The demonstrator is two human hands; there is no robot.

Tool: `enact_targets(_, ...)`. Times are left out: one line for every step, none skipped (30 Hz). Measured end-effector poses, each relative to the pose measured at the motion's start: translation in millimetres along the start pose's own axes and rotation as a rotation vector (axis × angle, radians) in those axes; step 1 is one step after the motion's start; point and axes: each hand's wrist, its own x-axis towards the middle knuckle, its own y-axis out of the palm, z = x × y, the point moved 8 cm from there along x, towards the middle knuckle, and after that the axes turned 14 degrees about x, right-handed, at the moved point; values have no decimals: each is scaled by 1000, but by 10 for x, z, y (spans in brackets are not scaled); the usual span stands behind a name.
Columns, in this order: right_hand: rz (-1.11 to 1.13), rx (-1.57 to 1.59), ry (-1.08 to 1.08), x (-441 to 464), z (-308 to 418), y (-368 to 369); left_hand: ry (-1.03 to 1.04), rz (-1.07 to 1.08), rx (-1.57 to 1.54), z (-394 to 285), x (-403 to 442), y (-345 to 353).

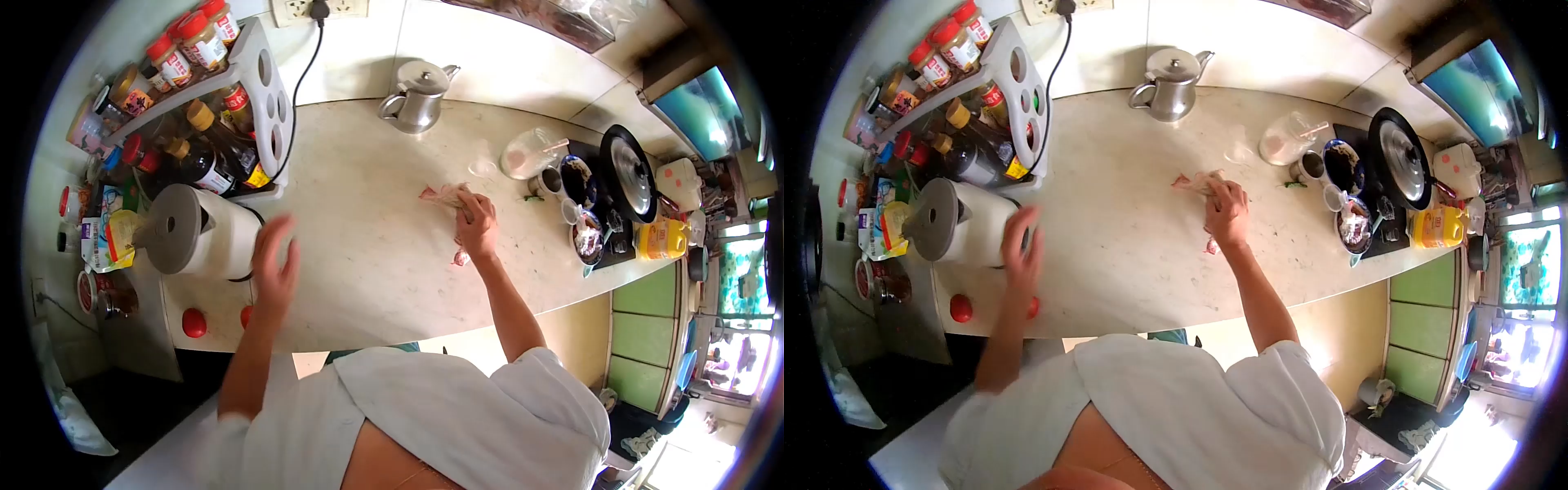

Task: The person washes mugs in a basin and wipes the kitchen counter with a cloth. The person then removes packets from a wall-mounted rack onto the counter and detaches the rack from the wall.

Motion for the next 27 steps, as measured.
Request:
enact_targets(-22,72,-101,-21,156,-82,-18,27,-36,-19,280,318)
enact_targets(24,103,-120,-53,256,-110,-21,23,-59,9,545,639)
enact_targets(22,105,-113,-121,227,-124,-83,32,-111,117,771,992)
enact_targets(73,100,-166,-187,237,-101,-128,52,-134,247,990,1350)
enact_targets(123,92,-218,-256,232,-92,-96,36,-79,273,1228,1579)
enact_targets(160,61,-186,-335,138,-106,-65,22,-30,273,1443,1832)
enact_targets(153,49,-171,-392,60,-173,-136,31,-126,412,1612,2131)
enact_targets(182,-25,-146,-452,-34,-214,-298,112,-157,492,1741,2347)
enact_targets(212,-98,-120,-520,-151,-255,-363,101,-304,516,1849,2528)
enact_targets(243,-180,-102,-598,-285,-306,-392,204,-318,531,1879,2707)
enact_targets(238,-187,-91,-620,-336,-406,-421,304,-327,434,1927,2752)
enact_targets(261,-204,-132,-641,-328,-470,-412,246,-322,359,1920,2713)
enact_targets(286,-218,-176,-657,-302,-535,-410,253,-323,306,1901,2674)
enact_targets(285,-219,-170,-595,-319,-623,-436,317,-288,274,1857,2636)
enact_targets(176,-22,-85,-433,-401,-789,-461,381,-250,274,1775,2638)
enact_targets(66,174,0,-262,-540,-936,-463,350,-327,234,1697,2606)
enact_targets(-100,-26,-233,-103,-601,-1092,-464,351,-325,193,1608,2540)
enact_targets(-170,-8,-107,156,-720,-1261,-454,351,-248,147,1513,2430)
enact_targets(-171,36,18,442,-737,-1425,-445,350,-171,114,1413,2329)
enact_targets(-170,78,141,695,-813,-1534,-449,347,-170,125,1305,2266)
enact_targets(-196,22,132,908,-963,-1552,-460,340,-234,158,1175,2220)
enact_targets(-218,-33,124,1076,-1080,-1539,-475,333,-298,174,1033,2166)
enact_targets(-204,-30,122,1194,-1090,-1503,-488,329,-294,174,902,2084)
enact_targets(-186,-34,145,1307,-1081,-1461,-464,343,-305,147,793,1999)
enact_targets(-168,-37,166,1415,-1068,-1406,-439,355,-315,121,692,1903)
enact_targets(-154,-30,160,1518,-1102,-1338,-479,374,-318,73,584,1800)
enact_targets(-68,-76,138,1621,-1141,-1235,-493,365,-312,61,464,1715)
